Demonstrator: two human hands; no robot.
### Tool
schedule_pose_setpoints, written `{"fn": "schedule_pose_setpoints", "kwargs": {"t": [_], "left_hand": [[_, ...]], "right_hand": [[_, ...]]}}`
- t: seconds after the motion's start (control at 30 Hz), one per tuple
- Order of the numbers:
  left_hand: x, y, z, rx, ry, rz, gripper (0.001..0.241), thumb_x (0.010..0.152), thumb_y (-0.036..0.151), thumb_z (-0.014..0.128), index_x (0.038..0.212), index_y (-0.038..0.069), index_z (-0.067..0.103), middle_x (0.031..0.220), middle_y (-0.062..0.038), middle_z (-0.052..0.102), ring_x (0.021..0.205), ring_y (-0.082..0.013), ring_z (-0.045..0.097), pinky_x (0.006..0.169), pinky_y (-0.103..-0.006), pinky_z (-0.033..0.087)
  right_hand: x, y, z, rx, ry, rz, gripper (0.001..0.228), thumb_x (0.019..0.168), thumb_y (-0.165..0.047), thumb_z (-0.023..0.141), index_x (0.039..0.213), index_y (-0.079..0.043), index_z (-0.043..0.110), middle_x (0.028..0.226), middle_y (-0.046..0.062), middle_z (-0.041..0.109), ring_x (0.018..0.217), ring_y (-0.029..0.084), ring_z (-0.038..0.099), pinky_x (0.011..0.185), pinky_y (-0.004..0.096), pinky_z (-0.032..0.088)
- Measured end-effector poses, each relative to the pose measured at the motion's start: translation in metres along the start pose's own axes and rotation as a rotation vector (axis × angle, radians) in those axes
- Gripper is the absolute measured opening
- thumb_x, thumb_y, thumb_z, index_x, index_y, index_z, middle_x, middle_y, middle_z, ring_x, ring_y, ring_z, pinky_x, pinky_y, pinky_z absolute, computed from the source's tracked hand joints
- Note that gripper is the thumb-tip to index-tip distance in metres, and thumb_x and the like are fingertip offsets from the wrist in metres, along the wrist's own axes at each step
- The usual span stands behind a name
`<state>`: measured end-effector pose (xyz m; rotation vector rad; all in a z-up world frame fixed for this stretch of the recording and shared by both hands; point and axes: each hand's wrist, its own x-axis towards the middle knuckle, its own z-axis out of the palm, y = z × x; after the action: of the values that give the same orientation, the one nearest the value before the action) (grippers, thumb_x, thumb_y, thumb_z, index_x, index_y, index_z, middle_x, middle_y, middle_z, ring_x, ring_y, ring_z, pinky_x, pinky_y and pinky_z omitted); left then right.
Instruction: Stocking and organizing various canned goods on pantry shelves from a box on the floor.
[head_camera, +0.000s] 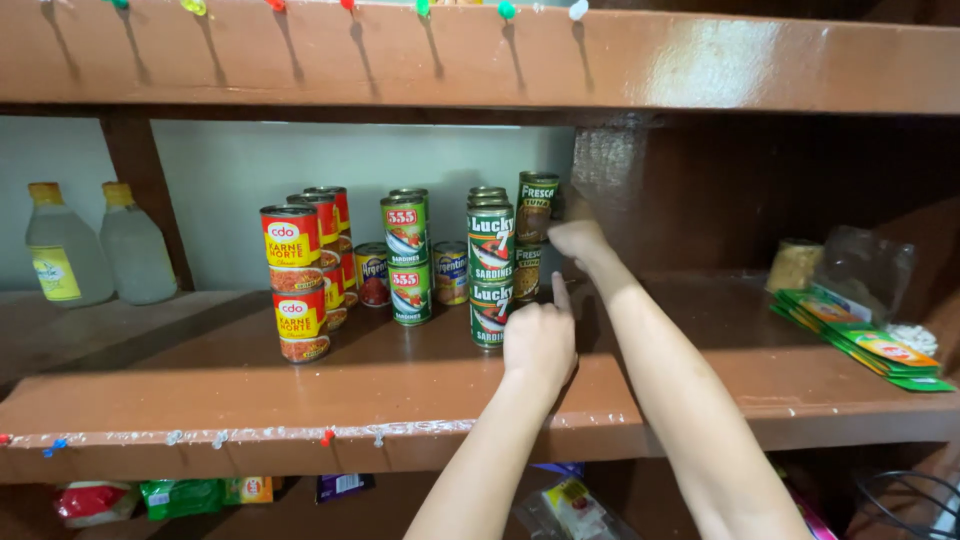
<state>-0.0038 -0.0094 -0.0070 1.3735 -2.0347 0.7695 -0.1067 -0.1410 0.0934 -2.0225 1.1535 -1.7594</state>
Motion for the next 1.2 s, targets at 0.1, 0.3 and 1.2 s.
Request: {"fn": "schedule_pose_setpoints", "kwargs": {"t": [0.1, 0.3, 1.2], "left_hand": [[-0.003, -0.002, 0.002, -0.022, -0.006, 0.003, 0.082, 0.075, 0.018, 0.073, 0.148, -0.009, 0.045, 0.076, -0.006, 0.072, 0.071, -0.0212, 0.071, 0.062, -0.0340, 0.057], [-0.006, -0.001, 0.007, -0.021, 0.024, 0.018, 0.058, 0.082, 0.014, 0.070, 0.135, -0.010, 0.061, 0.079, -0.008, 0.074, 0.071, -0.0211, 0.072, 0.061, -0.0326, 0.057], [-0.002, -0.004, 0.006, -0.105, 0.137, 0.074, 0.009, 0.070, 0.020, 0.078, 0.073, 0.012, 0.076, 0.081, -0.009, 0.074, 0.079, -0.0269, 0.072, 0.070, -0.0400, 0.058]], "right_hand": [[0.006, -0.002, 0.003, -0.202, -0.016, 0.027, 0.049, 0.086, -0.012, 0.078, 0.130, -0.002, 0.059, 0.122, 0.017, 0.073, 0.110, 0.027, 0.072, 0.095, 0.038, 0.055], [0.012, -0.010, 0.008, -0.288, -0.033, 0.131, 0.055, 0.079, -0.017, 0.084, 0.128, -0.007, 0.061, 0.122, 0.017, 0.072, 0.111, 0.031, 0.070, 0.093, 0.042, 0.055], [-0.022, -0.015, -0.002, 0.195, 0.192, -0.157, 0.034, 0.087, -0.006, 0.079, 0.117, 0.000, 0.063, 0.107, 0.011, 0.071, 0.097, 0.021, 0.069, 0.087, 0.033, 0.057]]}}
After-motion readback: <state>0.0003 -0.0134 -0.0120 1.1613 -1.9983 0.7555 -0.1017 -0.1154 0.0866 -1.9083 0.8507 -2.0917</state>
